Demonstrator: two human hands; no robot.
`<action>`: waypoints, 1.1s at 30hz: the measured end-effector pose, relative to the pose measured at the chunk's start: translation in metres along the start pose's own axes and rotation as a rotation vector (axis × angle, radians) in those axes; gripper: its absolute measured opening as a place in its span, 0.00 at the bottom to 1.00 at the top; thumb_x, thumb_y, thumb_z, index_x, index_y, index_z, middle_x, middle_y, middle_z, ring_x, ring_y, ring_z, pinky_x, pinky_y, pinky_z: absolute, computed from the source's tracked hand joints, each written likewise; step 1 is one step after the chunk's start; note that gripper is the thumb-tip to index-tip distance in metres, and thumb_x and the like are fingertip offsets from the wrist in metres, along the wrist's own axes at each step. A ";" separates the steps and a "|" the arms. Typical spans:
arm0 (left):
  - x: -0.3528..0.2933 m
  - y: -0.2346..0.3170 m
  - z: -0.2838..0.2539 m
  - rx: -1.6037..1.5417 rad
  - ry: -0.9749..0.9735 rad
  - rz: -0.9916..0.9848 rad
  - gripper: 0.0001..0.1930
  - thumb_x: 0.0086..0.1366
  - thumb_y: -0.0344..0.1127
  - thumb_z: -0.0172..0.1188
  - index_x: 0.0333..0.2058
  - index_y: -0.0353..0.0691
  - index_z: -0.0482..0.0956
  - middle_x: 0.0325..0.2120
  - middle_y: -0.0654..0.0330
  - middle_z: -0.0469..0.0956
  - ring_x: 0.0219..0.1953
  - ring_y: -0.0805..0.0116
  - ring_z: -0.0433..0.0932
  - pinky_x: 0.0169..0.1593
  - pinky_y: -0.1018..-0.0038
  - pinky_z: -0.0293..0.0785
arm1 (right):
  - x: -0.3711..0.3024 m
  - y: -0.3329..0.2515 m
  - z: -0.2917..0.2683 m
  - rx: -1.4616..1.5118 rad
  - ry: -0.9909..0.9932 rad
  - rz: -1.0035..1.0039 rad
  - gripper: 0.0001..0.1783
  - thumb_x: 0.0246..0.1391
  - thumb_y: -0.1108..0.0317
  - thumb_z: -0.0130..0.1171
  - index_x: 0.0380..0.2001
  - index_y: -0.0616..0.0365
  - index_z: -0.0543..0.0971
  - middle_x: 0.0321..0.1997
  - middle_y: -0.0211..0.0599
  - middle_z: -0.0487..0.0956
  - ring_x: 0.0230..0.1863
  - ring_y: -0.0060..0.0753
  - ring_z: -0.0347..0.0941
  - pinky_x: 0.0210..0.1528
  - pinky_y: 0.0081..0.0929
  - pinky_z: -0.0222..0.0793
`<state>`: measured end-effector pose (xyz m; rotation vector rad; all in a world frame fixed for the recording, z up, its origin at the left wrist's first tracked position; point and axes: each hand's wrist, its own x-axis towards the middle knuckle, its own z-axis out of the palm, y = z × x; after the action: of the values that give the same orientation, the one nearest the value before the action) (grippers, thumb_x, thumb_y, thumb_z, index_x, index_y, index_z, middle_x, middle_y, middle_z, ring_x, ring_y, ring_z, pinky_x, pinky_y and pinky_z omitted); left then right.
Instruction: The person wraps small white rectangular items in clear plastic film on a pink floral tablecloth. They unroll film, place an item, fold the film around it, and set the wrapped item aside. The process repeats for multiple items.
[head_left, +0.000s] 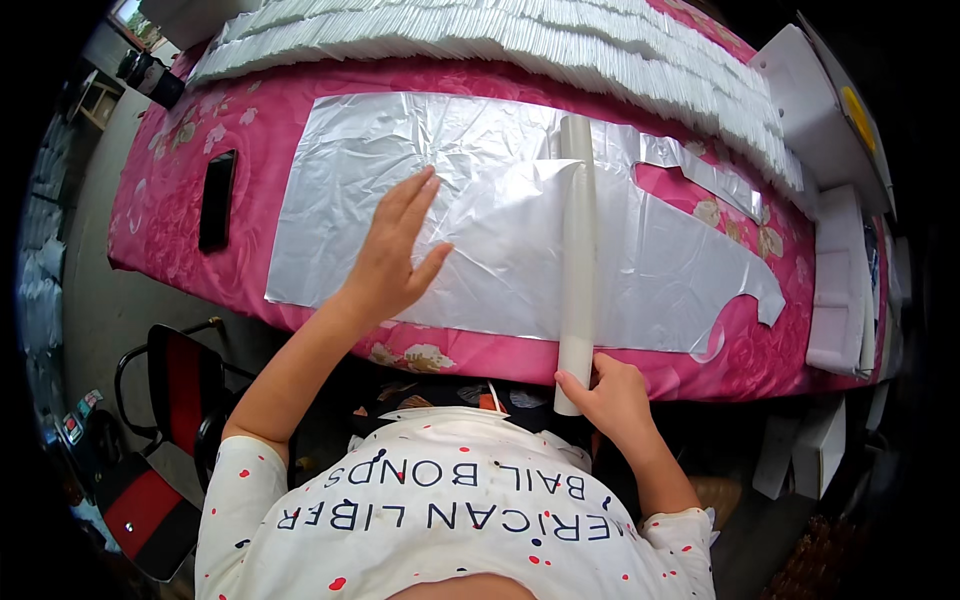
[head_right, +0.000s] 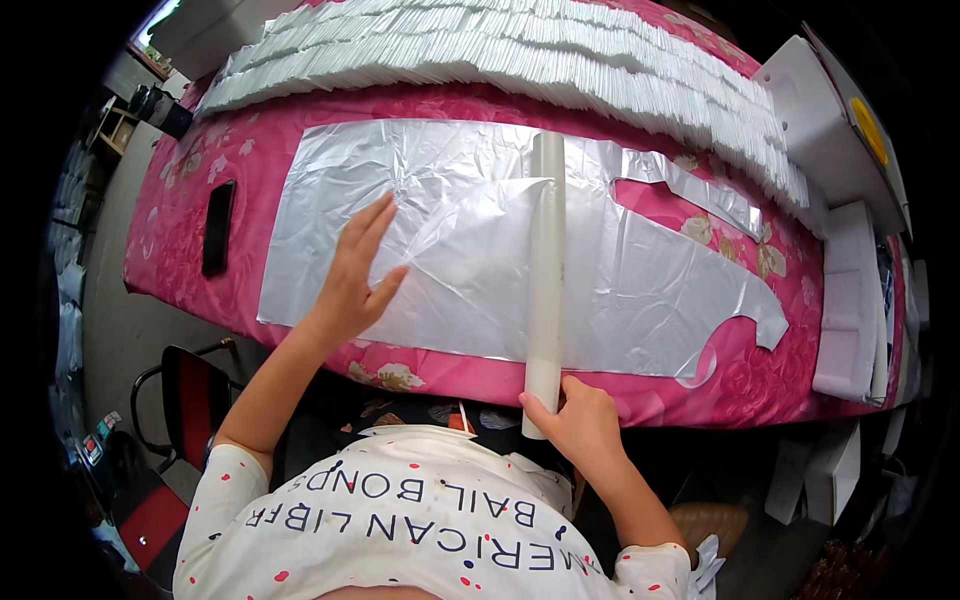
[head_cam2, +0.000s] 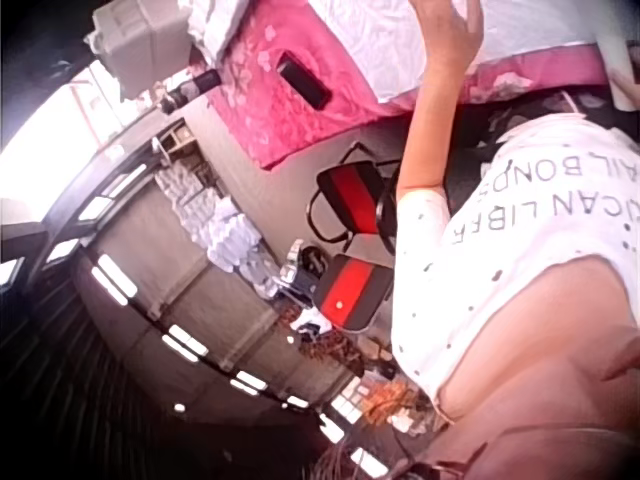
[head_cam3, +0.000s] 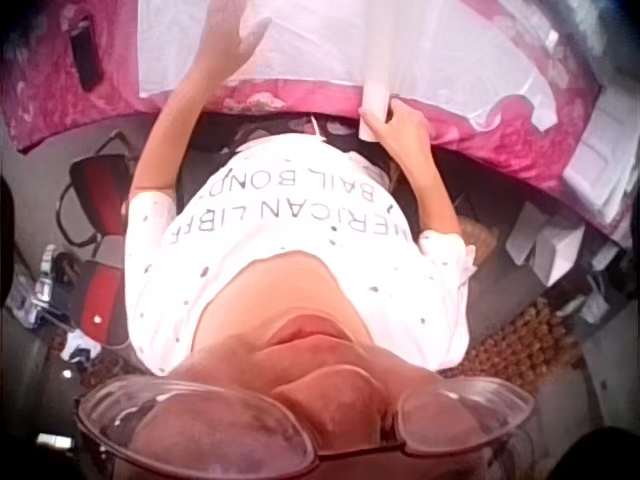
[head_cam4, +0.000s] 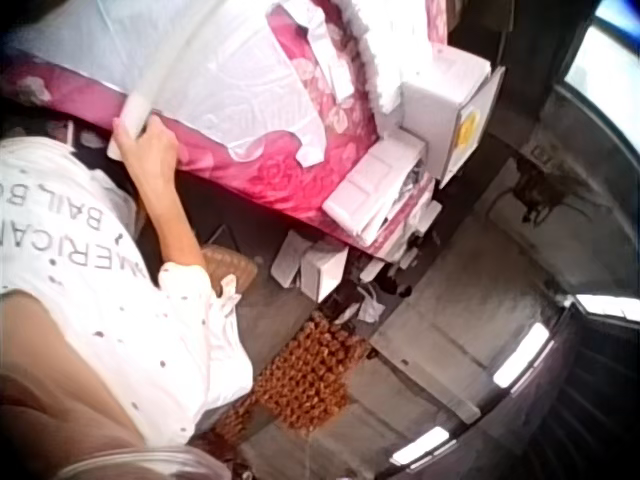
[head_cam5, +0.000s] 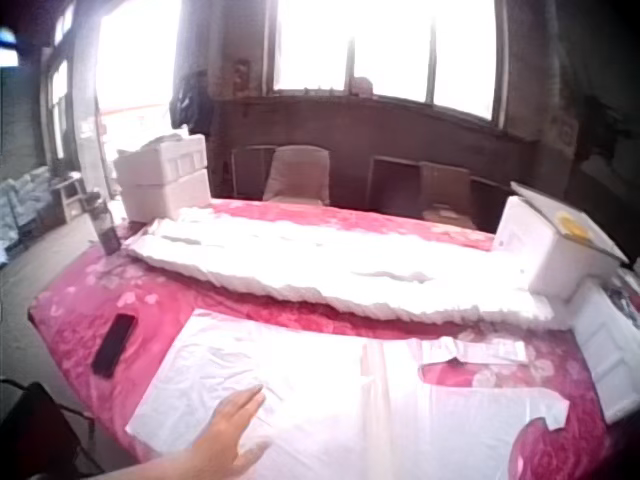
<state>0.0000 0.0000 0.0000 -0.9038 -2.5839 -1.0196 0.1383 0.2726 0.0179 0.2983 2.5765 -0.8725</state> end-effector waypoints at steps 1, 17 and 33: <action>0.012 0.014 0.027 -0.063 -0.059 0.050 0.32 0.57 0.31 0.56 0.59 0.32 0.55 0.61 0.48 0.53 0.62 0.49 0.53 0.63 0.63 0.50 | 0.005 0.001 0.001 0.008 0.014 0.002 0.26 0.42 0.49 0.60 0.26 0.68 0.77 0.21 0.52 0.77 0.25 0.50 0.76 0.30 0.38 0.70; 0.052 0.076 0.161 0.060 -0.257 0.071 0.31 0.60 0.36 0.42 0.60 0.26 0.51 0.62 0.43 0.48 0.66 0.50 0.45 0.66 0.61 0.41 | -0.024 0.047 -0.007 0.178 0.053 0.077 0.26 0.43 0.49 0.61 0.23 0.67 0.77 0.21 0.55 0.75 0.26 0.53 0.74 0.30 0.40 0.69; 0.054 0.070 0.160 0.238 -0.317 0.119 0.35 0.56 0.39 0.40 0.59 0.23 0.50 0.62 0.40 0.46 0.66 0.48 0.43 0.66 0.58 0.37 | 0.197 0.022 -0.096 0.814 -0.160 0.089 0.29 0.55 0.42 0.49 0.36 0.63 0.76 0.31 0.36 0.78 0.30 0.24 0.75 0.33 0.19 0.72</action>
<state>0.0039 0.1734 -0.0582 -1.2200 -2.7830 -0.5582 -0.0608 0.3635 -0.0106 0.5316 1.9275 -1.7904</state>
